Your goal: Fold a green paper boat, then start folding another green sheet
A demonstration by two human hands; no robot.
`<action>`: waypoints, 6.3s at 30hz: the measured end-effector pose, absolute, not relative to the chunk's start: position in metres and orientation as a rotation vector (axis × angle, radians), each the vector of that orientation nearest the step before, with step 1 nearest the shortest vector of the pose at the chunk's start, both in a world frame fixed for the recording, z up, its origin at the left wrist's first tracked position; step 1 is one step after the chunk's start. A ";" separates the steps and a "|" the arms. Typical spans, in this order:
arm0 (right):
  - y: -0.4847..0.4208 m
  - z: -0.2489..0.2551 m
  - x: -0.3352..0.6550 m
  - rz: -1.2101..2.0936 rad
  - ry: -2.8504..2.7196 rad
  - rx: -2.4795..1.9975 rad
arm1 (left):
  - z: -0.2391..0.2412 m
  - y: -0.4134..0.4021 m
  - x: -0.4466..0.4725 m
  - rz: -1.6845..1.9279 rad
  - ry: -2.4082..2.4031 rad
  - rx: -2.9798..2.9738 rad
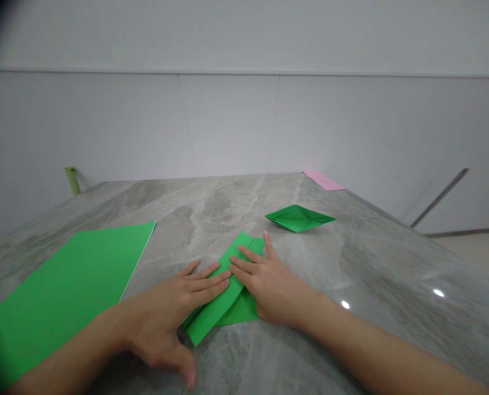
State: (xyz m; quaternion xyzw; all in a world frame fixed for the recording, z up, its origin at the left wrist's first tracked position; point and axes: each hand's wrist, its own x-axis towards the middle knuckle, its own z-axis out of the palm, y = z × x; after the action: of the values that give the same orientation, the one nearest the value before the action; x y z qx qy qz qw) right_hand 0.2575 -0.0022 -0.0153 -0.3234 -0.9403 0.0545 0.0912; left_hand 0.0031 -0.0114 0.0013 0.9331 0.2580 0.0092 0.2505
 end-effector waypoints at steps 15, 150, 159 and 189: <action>-0.001 -0.016 0.253 0.067 -2.865 -0.944 | -0.007 -0.006 0.021 0.441 0.892 2.571; 0.026 -0.034 0.239 0.310 -2.233 -1.695 | 0.000 -0.015 0.019 0.151 0.417 2.645; 0.023 -0.033 0.242 0.402 -2.227 -1.762 | 0.003 -0.017 0.018 0.143 0.374 2.556; 0.050 -0.045 0.250 0.169 -2.049 -1.829 | 0.000 -0.016 0.020 -0.054 0.657 2.542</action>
State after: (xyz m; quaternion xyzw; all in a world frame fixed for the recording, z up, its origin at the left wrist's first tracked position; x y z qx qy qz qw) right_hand 0.2503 0.0498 -0.0449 -0.6520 -0.7306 0.0601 0.1936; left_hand 0.0198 -0.0159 -0.0001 0.9361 0.2418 -0.0199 0.2549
